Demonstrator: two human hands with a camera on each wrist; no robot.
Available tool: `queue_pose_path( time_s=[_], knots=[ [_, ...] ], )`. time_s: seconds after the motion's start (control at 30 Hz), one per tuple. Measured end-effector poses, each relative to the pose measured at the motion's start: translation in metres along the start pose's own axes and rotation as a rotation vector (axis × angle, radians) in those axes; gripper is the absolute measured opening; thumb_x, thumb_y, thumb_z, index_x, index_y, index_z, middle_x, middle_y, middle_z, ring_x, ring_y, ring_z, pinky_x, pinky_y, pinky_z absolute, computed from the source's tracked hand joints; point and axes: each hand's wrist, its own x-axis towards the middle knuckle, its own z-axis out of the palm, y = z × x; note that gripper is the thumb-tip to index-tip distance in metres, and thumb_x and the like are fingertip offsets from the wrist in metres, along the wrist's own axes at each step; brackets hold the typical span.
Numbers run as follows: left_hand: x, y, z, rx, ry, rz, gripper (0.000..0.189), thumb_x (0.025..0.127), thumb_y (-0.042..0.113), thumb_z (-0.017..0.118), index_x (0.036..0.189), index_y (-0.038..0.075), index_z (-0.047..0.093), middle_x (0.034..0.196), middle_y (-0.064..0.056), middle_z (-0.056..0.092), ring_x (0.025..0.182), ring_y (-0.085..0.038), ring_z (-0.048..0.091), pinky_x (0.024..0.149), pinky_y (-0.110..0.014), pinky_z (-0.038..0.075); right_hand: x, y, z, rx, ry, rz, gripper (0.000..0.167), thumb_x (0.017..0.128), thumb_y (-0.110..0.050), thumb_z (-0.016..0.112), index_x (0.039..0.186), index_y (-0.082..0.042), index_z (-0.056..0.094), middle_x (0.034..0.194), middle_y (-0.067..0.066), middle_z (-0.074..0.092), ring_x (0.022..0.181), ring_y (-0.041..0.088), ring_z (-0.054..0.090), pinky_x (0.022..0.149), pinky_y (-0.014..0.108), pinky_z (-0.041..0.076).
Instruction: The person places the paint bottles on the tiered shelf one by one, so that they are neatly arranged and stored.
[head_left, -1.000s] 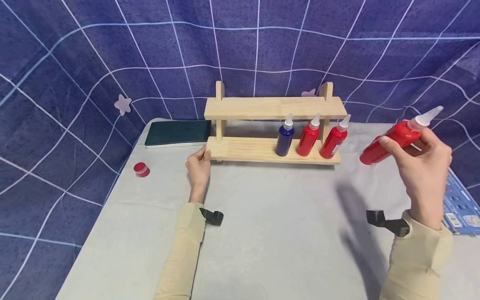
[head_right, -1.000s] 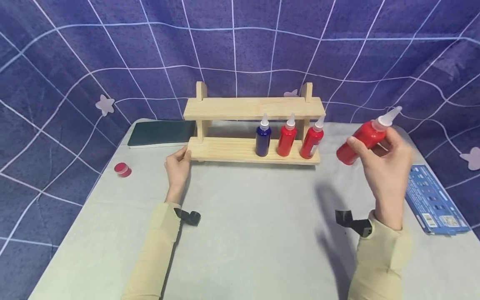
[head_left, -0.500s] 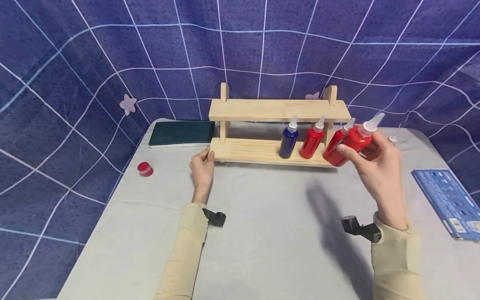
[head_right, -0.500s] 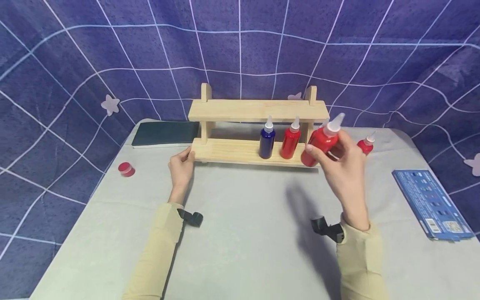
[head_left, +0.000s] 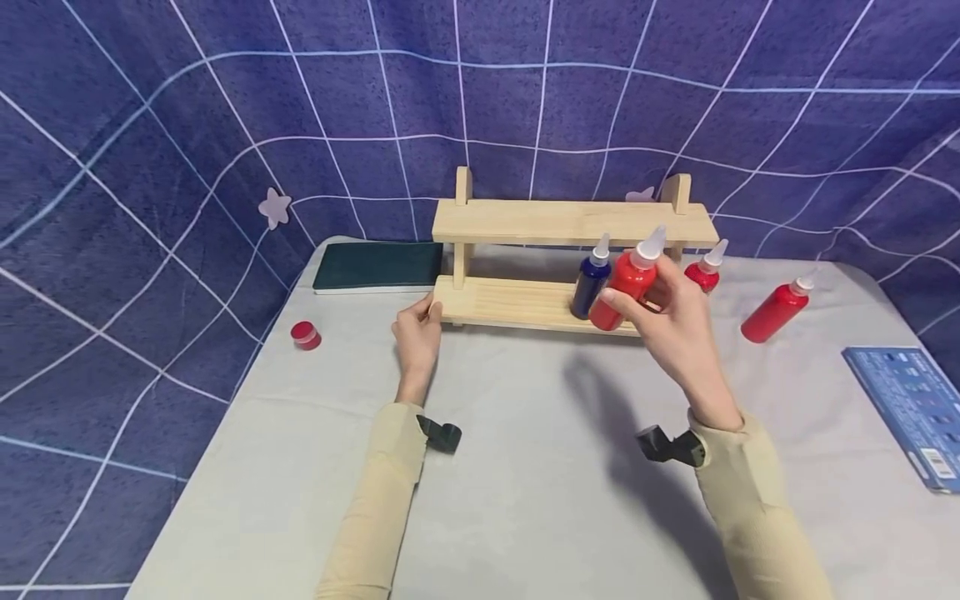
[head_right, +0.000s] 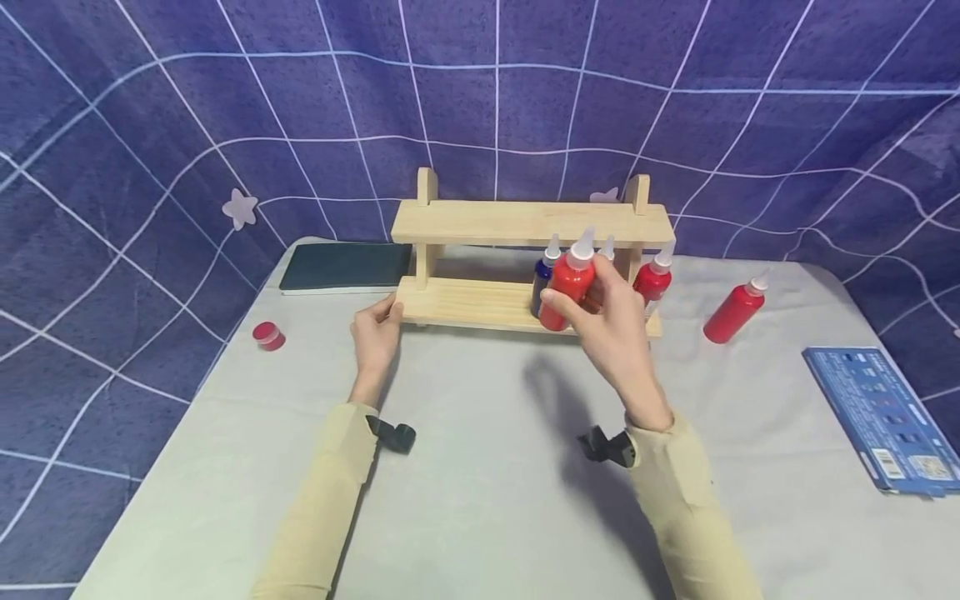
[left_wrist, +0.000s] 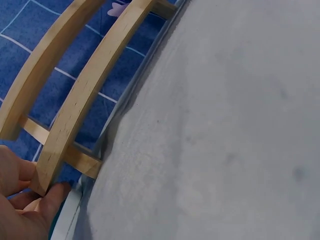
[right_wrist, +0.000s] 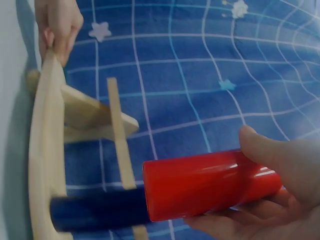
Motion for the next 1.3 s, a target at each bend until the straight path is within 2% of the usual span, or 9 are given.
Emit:
queue_pose_path(
  time_s=[0.13, 0.23, 0.43, 0.53, 0.67, 0.8, 0.93, 1.03, 1.3],
  knots=[
    [0.001, 0.000, 0.001, 0.005, 0.000, 0.007, 0.031, 0.096, 0.015, 0.063, 0.126, 0.007, 0.066, 0.122, -0.014, 0.066, 0.105, -0.022, 0.068, 0.083, -0.033, 0.057, 0.007, 0.003, 0.016, -0.007, -0.024, 0.013, 0.039, 0.083, -0.006, 0.077, 0.118, 0.002, 0.060, 0.105, 0.017, 0.070, 0.088, -0.004, 0.064, 0.081, 0.012, 0.051],
    [0.002, 0.000, 0.001, 0.000, -0.002, 0.009, 0.031, 0.096, 0.015, 0.062, 0.126, 0.007, 0.065, 0.121, -0.014, 0.067, 0.105, -0.022, 0.068, 0.083, -0.033, 0.057, 0.012, 0.007, 0.030, 0.024, -0.050, 0.025, 0.038, 0.084, -0.006, 0.076, 0.117, 0.002, 0.059, 0.106, 0.016, 0.070, 0.091, 0.005, 0.065, 0.081, 0.012, 0.052],
    [0.001, 0.002, 0.000, 0.010, 0.010, 0.012, 0.030, 0.096, 0.015, 0.063, 0.125, 0.008, 0.066, 0.120, -0.014, 0.067, 0.103, -0.022, 0.069, 0.082, -0.034, 0.057, 0.017, 0.015, 0.058, -0.007, -0.045, -0.009, 0.039, 0.085, -0.009, 0.076, 0.117, 0.001, 0.058, 0.105, 0.016, 0.071, 0.090, 0.022, 0.069, 0.075, 0.012, 0.051],
    [0.000, 0.003, -0.001, 0.011, 0.009, 0.009, 0.030, 0.096, 0.015, 0.063, 0.125, 0.009, 0.067, 0.119, -0.014, 0.068, 0.103, -0.022, 0.069, 0.083, -0.035, 0.057, 0.019, 0.019, 0.070, 0.024, -0.057, 0.000, 0.039, 0.085, -0.006, 0.075, 0.118, 0.002, 0.056, 0.107, 0.018, 0.070, 0.093, 0.025, 0.069, 0.080, 0.022, 0.056],
    [-0.001, 0.003, 0.000, 0.009, 0.007, 0.008, 0.030, 0.096, 0.015, 0.063, 0.125, 0.010, 0.067, 0.118, -0.014, 0.068, 0.102, -0.021, 0.069, 0.083, -0.036, 0.057, 0.023, 0.028, 0.084, 0.082, -0.071, 0.030, 0.040, 0.087, -0.002, 0.072, 0.120, 0.005, 0.052, 0.111, 0.020, 0.067, 0.099, 0.027, 0.067, 0.088, 0.038, 0.056],
    [-0.002, 0.002, 0.002, 0.013, 0.006, 0.010, 0.030, 0.095, 0.016, 0.064, 0.124, 0.010, 0.068, 0.117, -0.014, 0.069, 0.101, -0.021, 0.070, 0.081, -0.035, 0.058, 0.026, 0.037, 0.094, 0.032, -0.042, 0.044, 0.042, 0.088, -0.006, 0.072, 0.122, 0.004, 0.052, 0.109, 0.019, 0.066, 0.093, 0.024, 0.063, 0.082, 0.030, 0.054],
    [-0.003, 0.000, 0.002, 0.008, 0.015, 0.009, 0.029, 0.095, 0.014, 0.064, 0.123, 0.010, 0.068, 0.117, -0.014, 0.068, 0.100, -0.021, 0.070, 0.081, -0.035, 0.058, 0.028, 0.042, 0.102, -0.015, -0.028, 0.071, 0.043, 0.089, -0.011, 0.072, 0.124, 0.002, 0.051, 0.107, 0.018, 0.066, 0.086, 0.022, 0.058, 0.073, 0.023, 0.044],
    [-0.003, 0.000, 0.002, -0.003, 0.021, 0.013, 0.029, 0.095, 0.013, 0.064, 0.123, 0.010, 0.068, 0.117, -0.014, 0.068, 0.101, -0.021, 0.069, 0.082, -0.036, 0.058, 0.030, 0.046, 0.106, -0.015, -0.031, 0.091, 0.043, 0.090, -0.012, 0.071, 0.126, 0.001, 0.050, 0.109, 0.018, 0.066, 0.086, 0.022, 0.056, 0.073, 0.025, 0.042],
    [-0.001, -0.002, 0.000, -0.015, 0.030, 0.031, 0.029, 0.094, 0.011, 0.064, 0.123, 0.006, 0.067, 0.117, -0.015, 0.068, 0.100, -0.022, 0.069, 0.081, -0.034, 0.058, 0.035, 0.052, 0.115, -0.023, -0.032, 0.120, 0.046, 0.091, -0.016, 0.070, 0.130, -0.002, 0.049, 0.114, 0.018, 0.065, 0.095, 0.025, 0.059, 0.082, 0.035, 0.048]
  ],
)
